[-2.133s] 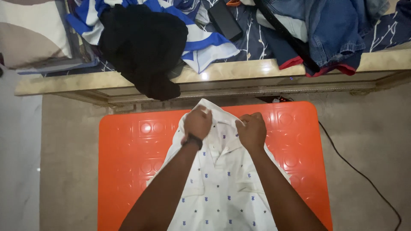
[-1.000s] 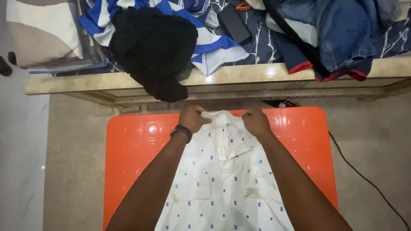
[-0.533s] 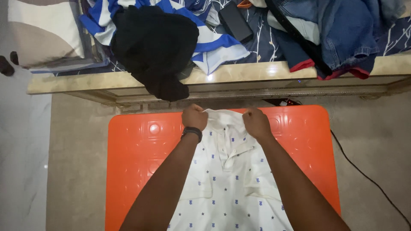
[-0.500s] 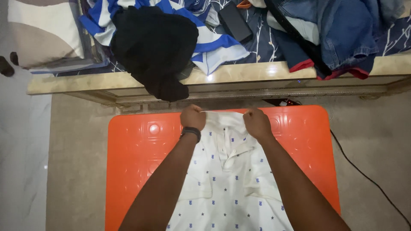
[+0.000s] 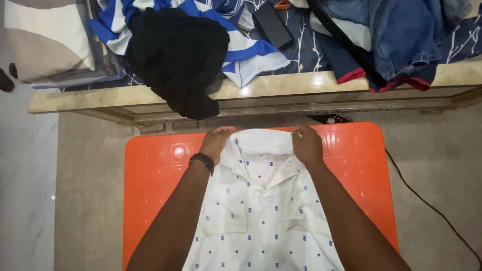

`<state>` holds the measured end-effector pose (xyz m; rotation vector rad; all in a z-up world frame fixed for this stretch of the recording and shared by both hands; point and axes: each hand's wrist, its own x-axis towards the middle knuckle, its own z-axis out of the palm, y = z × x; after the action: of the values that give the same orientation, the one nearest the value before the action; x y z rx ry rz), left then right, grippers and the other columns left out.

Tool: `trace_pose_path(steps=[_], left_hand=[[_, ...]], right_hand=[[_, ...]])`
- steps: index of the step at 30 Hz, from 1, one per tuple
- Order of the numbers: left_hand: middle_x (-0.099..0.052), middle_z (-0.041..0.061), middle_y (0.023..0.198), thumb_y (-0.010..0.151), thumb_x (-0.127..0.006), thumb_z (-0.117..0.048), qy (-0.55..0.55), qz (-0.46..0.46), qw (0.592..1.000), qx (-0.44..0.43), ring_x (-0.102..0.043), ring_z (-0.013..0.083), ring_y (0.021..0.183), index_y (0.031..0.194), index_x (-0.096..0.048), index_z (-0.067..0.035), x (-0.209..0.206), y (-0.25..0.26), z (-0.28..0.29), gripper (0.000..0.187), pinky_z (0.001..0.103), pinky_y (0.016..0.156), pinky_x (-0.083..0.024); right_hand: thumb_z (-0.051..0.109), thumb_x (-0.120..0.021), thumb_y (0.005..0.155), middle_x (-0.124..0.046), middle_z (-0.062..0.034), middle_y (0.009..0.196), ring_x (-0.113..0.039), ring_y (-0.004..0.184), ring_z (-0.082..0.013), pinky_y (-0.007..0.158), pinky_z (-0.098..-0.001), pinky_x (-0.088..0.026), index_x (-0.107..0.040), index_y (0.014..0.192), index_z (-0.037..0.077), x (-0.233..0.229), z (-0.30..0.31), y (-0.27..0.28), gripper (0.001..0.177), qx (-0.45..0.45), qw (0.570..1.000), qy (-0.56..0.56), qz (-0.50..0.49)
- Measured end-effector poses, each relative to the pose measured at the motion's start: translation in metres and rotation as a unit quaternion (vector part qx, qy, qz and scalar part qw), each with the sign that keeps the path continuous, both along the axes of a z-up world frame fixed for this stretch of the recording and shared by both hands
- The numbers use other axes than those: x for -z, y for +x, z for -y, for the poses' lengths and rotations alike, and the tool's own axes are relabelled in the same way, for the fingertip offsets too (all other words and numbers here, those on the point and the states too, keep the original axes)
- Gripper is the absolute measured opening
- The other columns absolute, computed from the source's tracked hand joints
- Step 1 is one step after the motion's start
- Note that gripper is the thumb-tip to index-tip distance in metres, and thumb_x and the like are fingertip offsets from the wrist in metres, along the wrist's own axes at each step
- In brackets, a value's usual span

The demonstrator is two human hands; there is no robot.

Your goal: Folding a white polo shirt on a small orange stool in a bedroom.

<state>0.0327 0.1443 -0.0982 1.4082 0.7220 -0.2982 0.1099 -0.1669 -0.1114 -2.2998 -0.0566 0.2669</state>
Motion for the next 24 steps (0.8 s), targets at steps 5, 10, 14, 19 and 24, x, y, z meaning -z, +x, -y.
trace_pose_path(steps=[5,10,14,19,24], left_hand=[[-0.071,0.003,0.110,0.096,-0.055,-0.011,-0.190,0.081,0.967,-0.149,-0.064,0.0098,0.098,0.122,-0.069,-0.010,-0.008,-0.013,0.019,0.029,0.027,0.091,-0.053],[-0.067,0.009,0.102,0.095,-0.057,-0.003,-0.112,0.065,0.984,-0.121,-0.056,0.0156,0.080,0.117,-0.071,-0.004,0.037,-0.027,0.025,0.026,0.035,0.073,-0.045],[-0.073,0.013,0.099,0.105,-0.062,-0.016,0.209,0.152,0.966,0.017,-0.067,0.0223,0.090,0.105,-0.075,-0.003,0.027,-0.031,0.023,0.019,0.038,0.084,-0.057],[-0.070,0.014,0.111,0.088,-0.067,-0.024,0.491,0.212,0.816,0.221,-0.067,0.0359,0.100,0.104,-0.071,-0.009,-0.080,-0.021,0.039,0.023,0.047,0.081,-0.055],[-0.069,0.013,0.116,0.099,-0.056,-0.019,0.529,0.125,0.807,0.230,-0.065,0.0366,0.105,0.116,-0.069,-0.012,-0.066,-0.020,0.025,0.022,0.050,0.086,-0.055]], right_hand=[[0.015,-0.076,0.091,-0.071,-0.0109,0.099,-0.065,0.091,-0.0225,0.081,-0.0361,-0.052,-0.074,0.108,0.002,0.030,0.003,-0.012,0.021,0.190,0.913,0.327,-0.150],[0.014,-0.083,0.073,-0.065,-0.0151,0.105,-0.063,0.090,-0.0268,0.076,-0.0417,-0.050,-0.060,0.124,0.008,-0.058,-0.009,-0.043,0.056,0.019,0.982,0.179,-0.051],[0.016,-0.078,0.082,-0.063,-0.0118,0.111,-0.064,0.099,-0.0330,0.081,-0.0450,-0.054,-0.065,0.121,0.012,-0.099,-0.013,-0.058,0.042,-0.067,0.995,-0.071,0.009],[0.020,-0.075,0.087,-0.065,-0.0088,0.106,-0.065,0.100,-0.0326,0.081,-0.0456,-0.053,-0.075,0.102,0.013,-0.086,-0.002,-0.051,0.017,-0.089,0.987,-0.092,0.092],[0.025,-0.074,0.092,-0.065,-0.0131,0.101,-0.067,0.086,-0.0326,0.078,-0.0441,-0.053,-0.071,0.095,0.006,-0.050,0.024,-0.037,0.019,-0.001,0.998,-0.050,0.047]])
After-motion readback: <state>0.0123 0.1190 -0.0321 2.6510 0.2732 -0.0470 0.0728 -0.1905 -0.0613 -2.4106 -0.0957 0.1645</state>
